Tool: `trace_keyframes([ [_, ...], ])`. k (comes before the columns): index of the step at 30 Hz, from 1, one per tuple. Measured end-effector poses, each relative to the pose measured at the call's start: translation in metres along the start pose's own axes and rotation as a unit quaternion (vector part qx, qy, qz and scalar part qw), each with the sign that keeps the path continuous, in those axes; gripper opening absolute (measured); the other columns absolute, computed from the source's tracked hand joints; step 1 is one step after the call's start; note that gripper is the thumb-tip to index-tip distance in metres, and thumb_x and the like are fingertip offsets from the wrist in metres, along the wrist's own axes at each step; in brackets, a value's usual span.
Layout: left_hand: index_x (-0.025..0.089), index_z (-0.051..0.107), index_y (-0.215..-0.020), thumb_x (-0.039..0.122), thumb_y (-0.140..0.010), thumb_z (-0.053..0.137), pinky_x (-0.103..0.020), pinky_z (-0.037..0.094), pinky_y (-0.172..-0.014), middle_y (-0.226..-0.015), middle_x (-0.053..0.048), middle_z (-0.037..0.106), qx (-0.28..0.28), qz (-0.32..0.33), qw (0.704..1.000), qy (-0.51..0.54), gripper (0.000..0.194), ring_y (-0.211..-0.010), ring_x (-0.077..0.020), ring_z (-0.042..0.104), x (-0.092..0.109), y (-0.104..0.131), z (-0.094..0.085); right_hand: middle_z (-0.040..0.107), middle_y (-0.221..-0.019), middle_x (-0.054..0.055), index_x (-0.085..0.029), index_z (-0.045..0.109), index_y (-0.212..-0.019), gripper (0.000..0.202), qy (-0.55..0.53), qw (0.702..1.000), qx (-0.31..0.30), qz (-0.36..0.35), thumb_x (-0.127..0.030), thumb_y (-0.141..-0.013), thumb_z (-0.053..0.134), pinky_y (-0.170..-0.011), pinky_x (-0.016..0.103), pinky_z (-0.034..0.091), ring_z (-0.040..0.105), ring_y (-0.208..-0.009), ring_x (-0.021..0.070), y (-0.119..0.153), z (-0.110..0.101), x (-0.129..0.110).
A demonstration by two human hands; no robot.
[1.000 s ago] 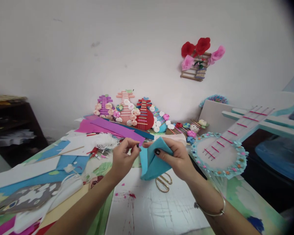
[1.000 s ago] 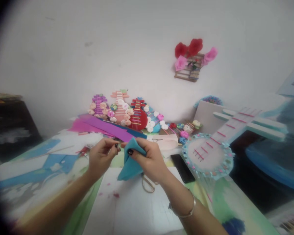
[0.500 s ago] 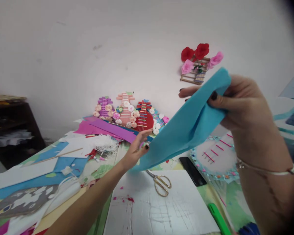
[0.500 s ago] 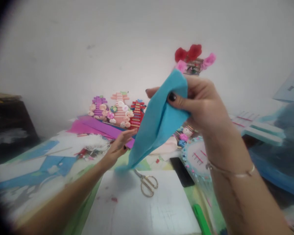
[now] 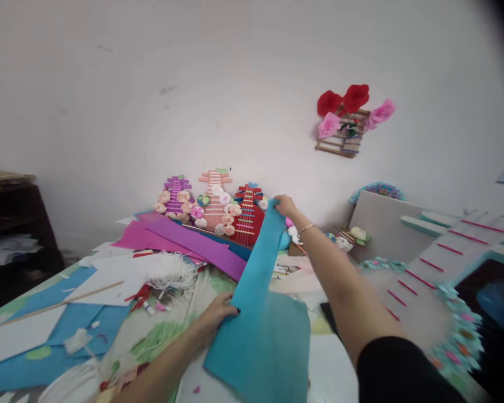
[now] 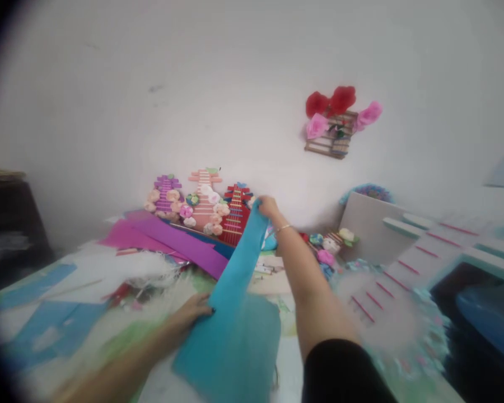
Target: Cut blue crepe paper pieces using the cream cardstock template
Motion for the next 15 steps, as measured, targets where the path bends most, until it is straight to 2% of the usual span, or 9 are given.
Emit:
trace_keyframes([
  [4, 0.017, 0.059, -0.084, 0.016, -0.044, 0.061, -0.025, 0.045, -0.056, -0.068, -0.001, 0.067, 0.053, 0.017, 0.998, 0.039, 0.04, -0.063, -0.018, 0.062, -0.024, -0.037, -0.021, 0.06, -0.123, 0.009, -0.016, 0.059, -0.12, 0.032, 0.028, 1.0, -0.003, 0.008, -0.033, -0.094, 0.059, -0.089, 0.043, 0.053, 0.062, -0.105, 0.0224, -0.032, 0.066, 0.005],
  [7, 0.019, 0.056, -0.084, 0.011, -0.042, 0.054, -0.023, 0.04, -0.052, -0.064, 0.001, 0.065, 0.072, 0.011, 0.996, 0.05, 0.043, -0.057, -0.0155, 0.058, -0.04, -0.055, -0.031, 0.06, -0.124, 0.01, -0.016, 0.058, -0.122, 0.034, 0.037, 0.999, 0.002, 0.025, -0.034, -0.094, 0.059, -0.089, 0.043, 0.053, 0.061, -0.106, 0.0227, -0.051, 0.097, 0.014],
  [10, 0.018, 0.055, -0.087, 0.01, -0.042, 0.051, -0.022, 0.038, -0.052, -0.063, 0.002, 0.064, 0.081, 0.0, 0.996, 0.048, 0.046, -0.055, -0.0144, 0.057, -0.051, -0.061, -0.038, 0.059, -0.125, 0.01, -0.016, 0.058, -0.123, 0.034, 0.041, 0.998, 0.013, 0.047, -0.034, -0.094, 0.058, -0.09, 0.044, 0.053, 0.061, -0.107, 0.023, -0.062, 0.113, 0.026],
  [15, 0.019, 0.055, -0.093, 0.01, -0.046, 0.054, -0.022, 0.037, -0.052, -0.068, 0.001, 0.064, 0.102, -0.001, 0.994, 0.031, 0.047, -0.058, -0.0156, 0.058, -0.052, -0.053, -0.041, 0.059, -0.124, 0.01, -0.016, 0.058, -0.123, 0.034, 0.046, 0.997, 0.03, 0.061, -0.034, -0.094, 0.059, -0.09, 0.044, 0.053, 0.061, -0.107, 0.0226, -0.063, 0.118, 0.04],
])
Point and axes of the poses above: each hand's wrist, its own y-axis away from the middle knuckle, its own z-axis out of the palm, x = y × z, the point moved 5 cm from there along -y, towards the middle knuckle
